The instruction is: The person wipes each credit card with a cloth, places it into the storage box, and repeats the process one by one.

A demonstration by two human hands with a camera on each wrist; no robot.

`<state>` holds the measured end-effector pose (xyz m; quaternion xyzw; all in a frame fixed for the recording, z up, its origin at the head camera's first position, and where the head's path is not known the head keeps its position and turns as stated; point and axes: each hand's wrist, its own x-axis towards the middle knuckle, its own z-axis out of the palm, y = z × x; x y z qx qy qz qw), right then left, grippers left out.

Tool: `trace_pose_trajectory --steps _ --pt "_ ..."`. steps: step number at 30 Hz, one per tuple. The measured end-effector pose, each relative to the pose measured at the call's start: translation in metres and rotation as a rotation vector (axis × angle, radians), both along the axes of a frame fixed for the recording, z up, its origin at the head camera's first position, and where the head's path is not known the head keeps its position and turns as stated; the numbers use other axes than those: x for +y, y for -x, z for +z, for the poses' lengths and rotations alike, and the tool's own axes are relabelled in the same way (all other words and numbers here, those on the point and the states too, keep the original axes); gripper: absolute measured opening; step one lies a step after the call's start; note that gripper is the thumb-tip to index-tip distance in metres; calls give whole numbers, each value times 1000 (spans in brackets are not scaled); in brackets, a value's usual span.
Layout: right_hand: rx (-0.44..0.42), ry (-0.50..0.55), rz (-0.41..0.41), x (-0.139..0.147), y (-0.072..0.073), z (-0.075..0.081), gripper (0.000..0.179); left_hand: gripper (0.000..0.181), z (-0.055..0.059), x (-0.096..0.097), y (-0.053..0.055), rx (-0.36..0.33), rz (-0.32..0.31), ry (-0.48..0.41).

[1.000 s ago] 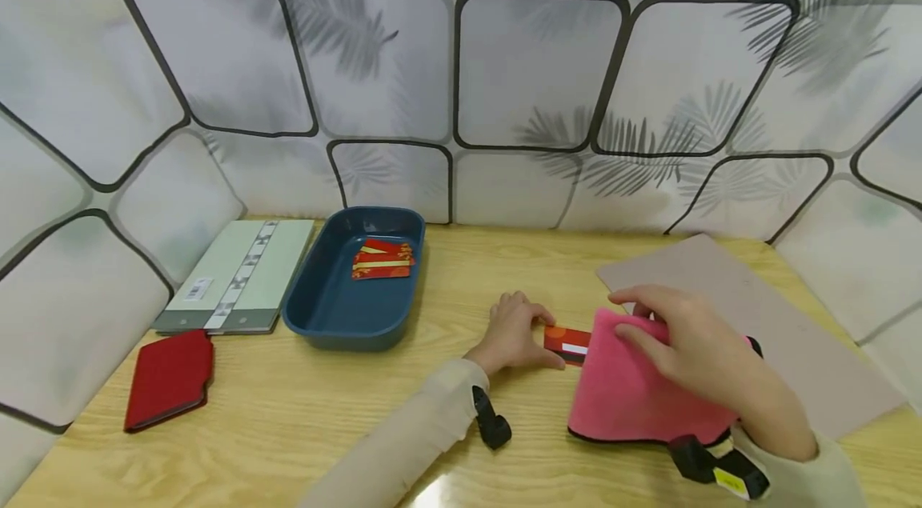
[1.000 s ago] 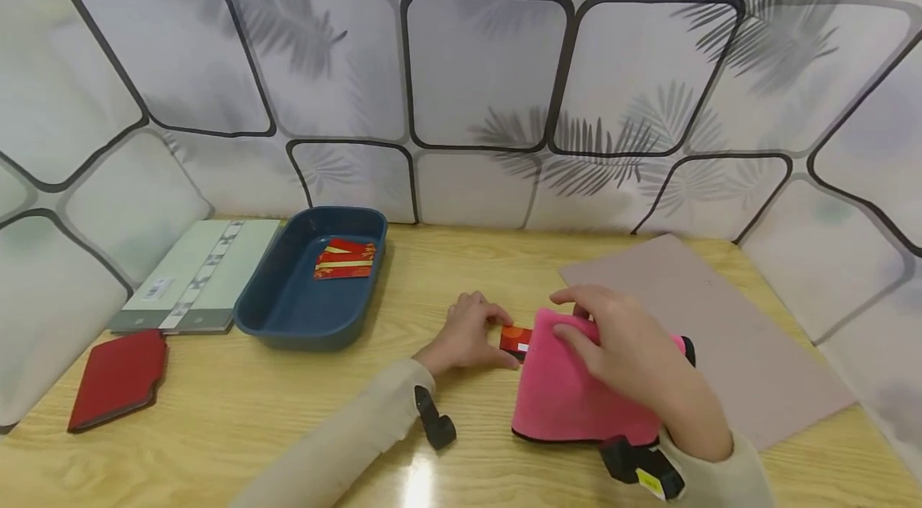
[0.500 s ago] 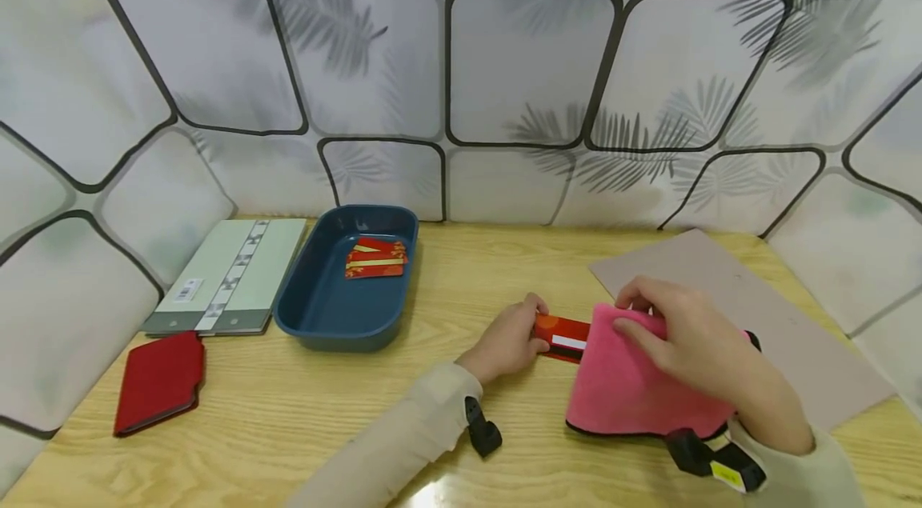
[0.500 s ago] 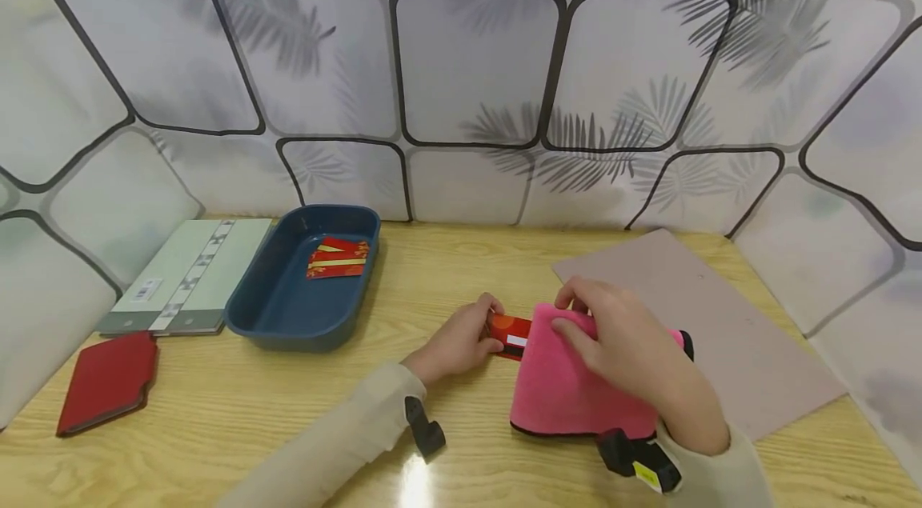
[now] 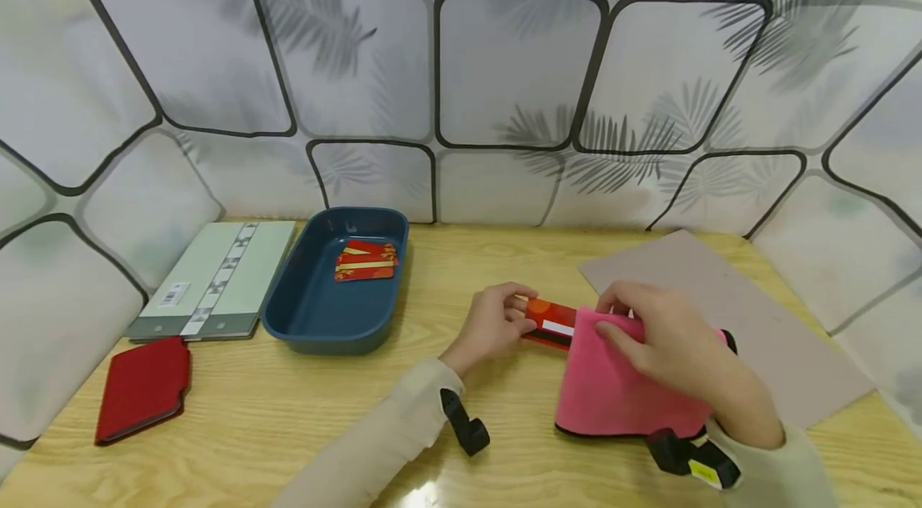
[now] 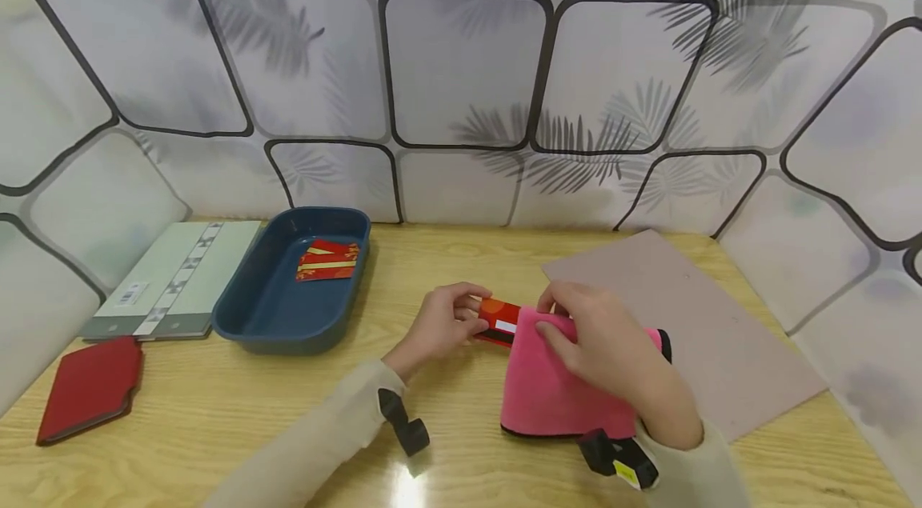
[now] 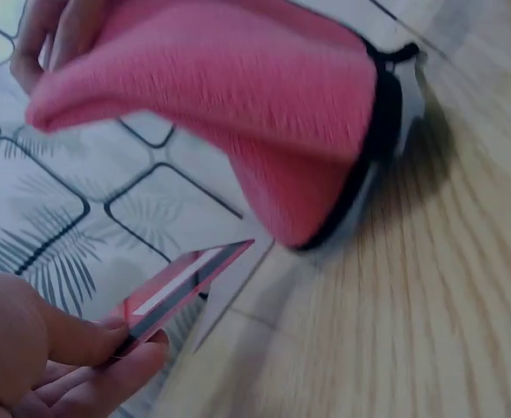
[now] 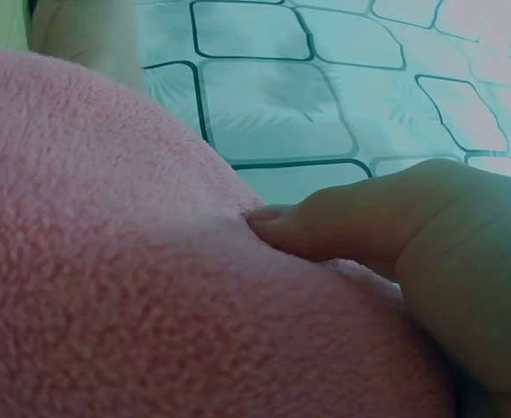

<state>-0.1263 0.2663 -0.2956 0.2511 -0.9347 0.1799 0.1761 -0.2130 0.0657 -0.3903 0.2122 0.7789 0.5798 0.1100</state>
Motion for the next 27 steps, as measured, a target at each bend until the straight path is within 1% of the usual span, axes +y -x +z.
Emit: trace_pose_trajectory --steps 2,4,7,9,14,17,19,21,24,27 --pt "-15 9 6 -2 0 -1 25 38 5 0 -4 13 -3 -18" --pt "-28 17 3 -3 0 -1 25 41 10 1 -8 2 -15 -57" --pt "-40 22 -4 -3 0 -1 23 43 15 4 -12 -48 -53 -140" --pt "-40 20 -12 -4 1 -1 23 44 17 6 -15 -83 -74 -178" --pt "-33 8 -31 -5 2 -3 22 45 23 7 -22 -145 -124 -232" --pt "-33 7 -42 -4 2 -3 22 43 26 5 -25 -184 -177 -293" --pt "-21 9 -38 -4 2 -4 22 42 26 3 -27 -230 -216 -332" --pt "-3 4 -31 -5 3 -5 22 43 26 1 -28 -274 -242 -364" --pt "38 -5 -15 -6 5 -8 23 44 27 1 -31 -315 -256 -393" --pt "52 -3 0 -7 7 -8 25 44 29 2 -33 -307 -247 -406"
